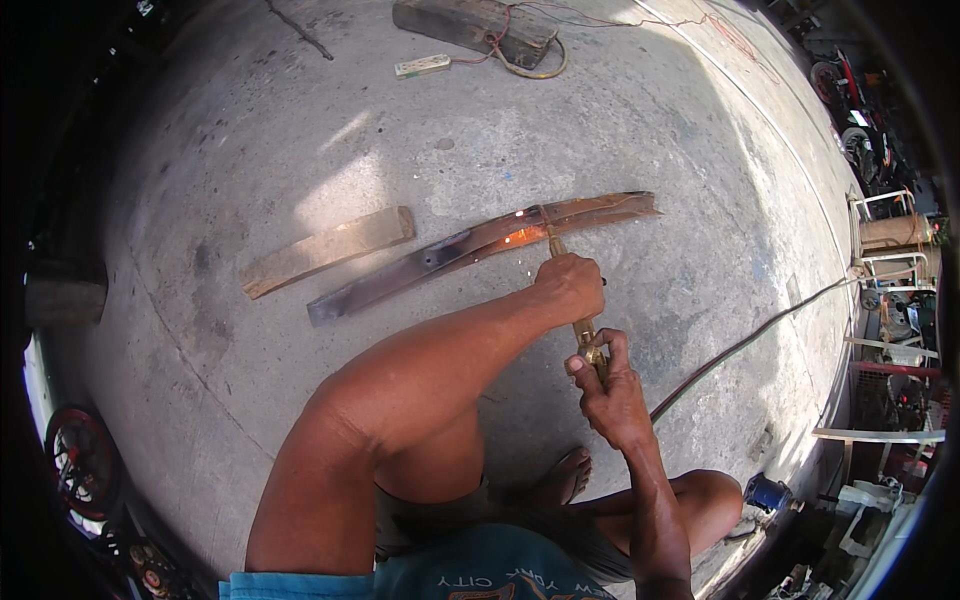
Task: The person uses a welding torch to join two metal pieces on the floor. They hold the torch steadily, moving it along the seam to create a weld while sparks fly. The person remains seated throughout the process.
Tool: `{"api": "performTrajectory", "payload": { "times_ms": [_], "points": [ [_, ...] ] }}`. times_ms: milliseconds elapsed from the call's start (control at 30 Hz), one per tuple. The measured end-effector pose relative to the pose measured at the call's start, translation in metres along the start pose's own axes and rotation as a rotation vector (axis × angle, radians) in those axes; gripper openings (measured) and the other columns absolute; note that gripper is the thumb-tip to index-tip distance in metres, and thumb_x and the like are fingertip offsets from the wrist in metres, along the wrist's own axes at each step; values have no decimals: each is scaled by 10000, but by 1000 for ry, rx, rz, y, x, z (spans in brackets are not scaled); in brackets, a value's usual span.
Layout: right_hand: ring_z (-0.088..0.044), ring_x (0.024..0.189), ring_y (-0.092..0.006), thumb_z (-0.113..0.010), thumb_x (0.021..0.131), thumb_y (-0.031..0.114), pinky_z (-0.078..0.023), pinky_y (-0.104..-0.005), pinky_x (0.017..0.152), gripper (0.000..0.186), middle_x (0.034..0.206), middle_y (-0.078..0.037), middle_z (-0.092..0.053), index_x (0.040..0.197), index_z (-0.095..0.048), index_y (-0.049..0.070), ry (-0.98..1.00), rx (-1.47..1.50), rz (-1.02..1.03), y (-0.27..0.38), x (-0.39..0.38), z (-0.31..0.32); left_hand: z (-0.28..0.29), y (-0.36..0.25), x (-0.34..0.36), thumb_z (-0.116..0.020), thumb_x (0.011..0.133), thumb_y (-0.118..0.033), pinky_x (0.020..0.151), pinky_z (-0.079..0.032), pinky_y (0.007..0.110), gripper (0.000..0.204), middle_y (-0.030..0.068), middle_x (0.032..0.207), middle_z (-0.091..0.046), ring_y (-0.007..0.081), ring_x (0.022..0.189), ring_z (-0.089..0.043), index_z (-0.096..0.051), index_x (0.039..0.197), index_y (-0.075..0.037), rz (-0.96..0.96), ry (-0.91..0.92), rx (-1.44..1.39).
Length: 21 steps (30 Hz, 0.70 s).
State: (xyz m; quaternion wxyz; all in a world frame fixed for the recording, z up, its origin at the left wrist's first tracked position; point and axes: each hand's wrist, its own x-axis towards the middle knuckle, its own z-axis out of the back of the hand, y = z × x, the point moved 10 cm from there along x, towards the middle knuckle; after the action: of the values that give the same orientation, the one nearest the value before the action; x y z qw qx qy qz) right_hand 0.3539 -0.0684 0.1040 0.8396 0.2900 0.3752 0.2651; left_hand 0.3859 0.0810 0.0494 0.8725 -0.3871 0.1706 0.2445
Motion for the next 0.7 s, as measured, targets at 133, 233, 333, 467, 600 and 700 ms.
{"api": "performTrajectory", "payload": {
  "times_ms": [133,233,333,467,600,700],
  "points": [
    [-541,645,-145,-639,1036,272,-453,-350,603,362,765,-56,-615,1262,-403,117,-8,-20,15,2,0,0,-2,0,1,-701,775,-176,835,-593,445,286,220,985,-758,359,975,-742,-769,983,7,-4,6,0],
    [-643,673,-270,-653,1029,254,-493,-422,663,349,752,-151,-640,1249,-406,141,-11,-11,3,2,0,1,-2,0,0,-702,782,-185,836,-593,444,285,216,984,-759,356,970,-744,-769,984,6,1,27,18],
    [-643,675,-264,-651,1030,252,-494,-419,665,349,755,-148,-644,1248,-401,142,3,-21,-13,4,-1,0,-2,1,1,-705,787,-191,834,-594,442,285,208,978,-762,348,960,-747,-770,985,4,-4,15,28],
    [-640,678,-252,-651,1031,253,-494,-416,664,354,757,-144,-650,1246,-393,144,6,-19,-11,3,-1,1,-1,0,0,-708,783,-194,829,-596,435,284,201,974,-764,342,955,-749,-773,981,-1,-9,16,38],
    [-637,679,-244,-652,1031,256,-492,-417,663,356,757,-141,-654,1243,-389,144,8,-20,-17,4,-2,2,-1,-1,-1,-710,774,-197,826,-597,430,284,196,973,-766,340,953,-750,-777,973,-6,-7,14,30],
    [-635,676,-244,-653,1031,262,-490,-419,662,356,756,-139,-653,1243,-392,144,14,-15,-28,2,-1,0,0,1,-3,-714,789,-175,857,-597,414,266,188,1015,-769,320,1005,-745,-792,994,-22,19,27,30]
  ]
}}
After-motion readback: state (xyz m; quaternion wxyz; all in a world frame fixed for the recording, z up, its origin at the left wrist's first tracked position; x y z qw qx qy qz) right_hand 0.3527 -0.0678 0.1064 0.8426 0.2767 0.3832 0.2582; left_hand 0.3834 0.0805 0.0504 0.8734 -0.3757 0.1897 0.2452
